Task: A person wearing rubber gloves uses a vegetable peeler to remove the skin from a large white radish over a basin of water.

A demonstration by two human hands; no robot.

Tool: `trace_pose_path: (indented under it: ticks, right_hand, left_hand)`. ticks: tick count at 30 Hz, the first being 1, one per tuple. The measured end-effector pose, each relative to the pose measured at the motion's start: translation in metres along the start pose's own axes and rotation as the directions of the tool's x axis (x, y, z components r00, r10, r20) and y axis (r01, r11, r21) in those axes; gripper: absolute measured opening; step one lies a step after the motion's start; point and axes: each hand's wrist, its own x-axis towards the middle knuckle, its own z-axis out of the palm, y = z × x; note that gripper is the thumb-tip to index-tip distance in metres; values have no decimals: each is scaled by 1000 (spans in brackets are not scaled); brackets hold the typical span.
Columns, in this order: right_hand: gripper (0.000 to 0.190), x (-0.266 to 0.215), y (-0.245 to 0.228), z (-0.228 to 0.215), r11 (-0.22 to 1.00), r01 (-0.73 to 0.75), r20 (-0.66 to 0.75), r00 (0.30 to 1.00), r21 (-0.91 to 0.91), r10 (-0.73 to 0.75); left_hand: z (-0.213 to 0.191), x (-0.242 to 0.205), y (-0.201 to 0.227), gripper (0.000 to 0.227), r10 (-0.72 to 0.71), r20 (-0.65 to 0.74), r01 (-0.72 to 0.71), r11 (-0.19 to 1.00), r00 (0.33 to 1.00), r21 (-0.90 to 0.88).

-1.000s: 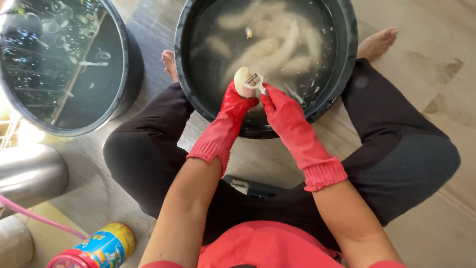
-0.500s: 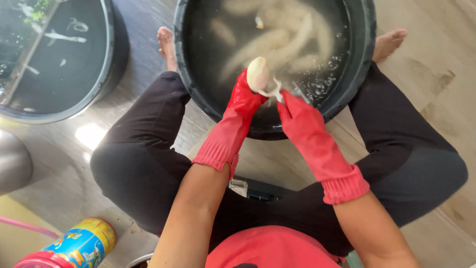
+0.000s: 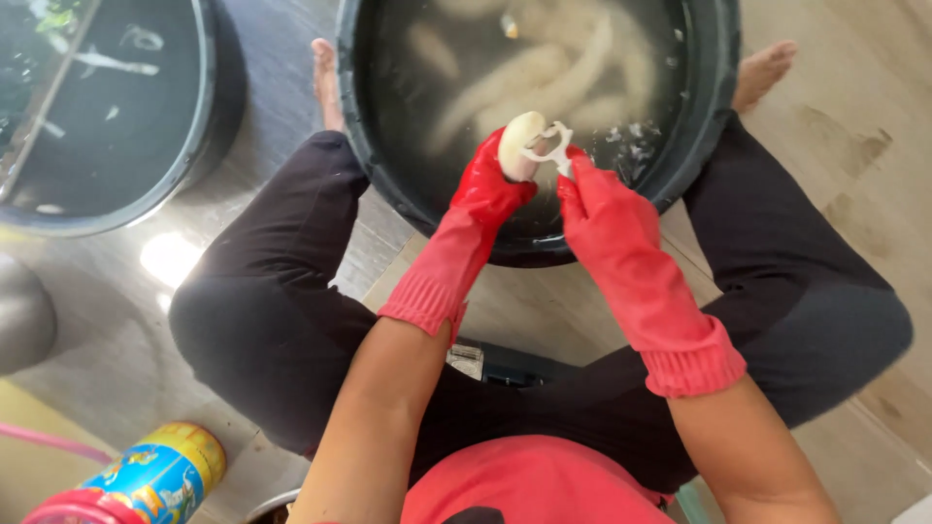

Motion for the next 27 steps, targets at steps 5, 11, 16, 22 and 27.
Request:
trace_pose_path:
  ticks: [5, 11, 16, 22, 27]
  right_hand:
    - [55, -5, 8, 4, 999, 37, -11, 999, 33, -37]
    - [56, -4, 26, 33, 998, -46, 67, 997, -37, 48]
    - [48, -1, 14, 11, 954, 105, -178, 983, 282, -55]
    - [50, 7, 19, 30, 961, 71, -89, 995, 269, -49]
    - [54, -5, 17, 16, 988, 12, -60, 998, 156, -2]
  left_hand:
    - [-3, -4, -6, 89, 81, 15, -81, 997, 997, -1]
    - [-31, -15, 68, 83, -307, -6, 286, 879, 952, 382]
    - [-30, -15, 34, 97, -304, 92, 259, 907, 948, 332]
    - [-23, -16, 34, 93, -217, 149, 172, 948, 965, 266]
    - [-20, -28, 46, 89, -222, 182, 170, 949, 958, 265]
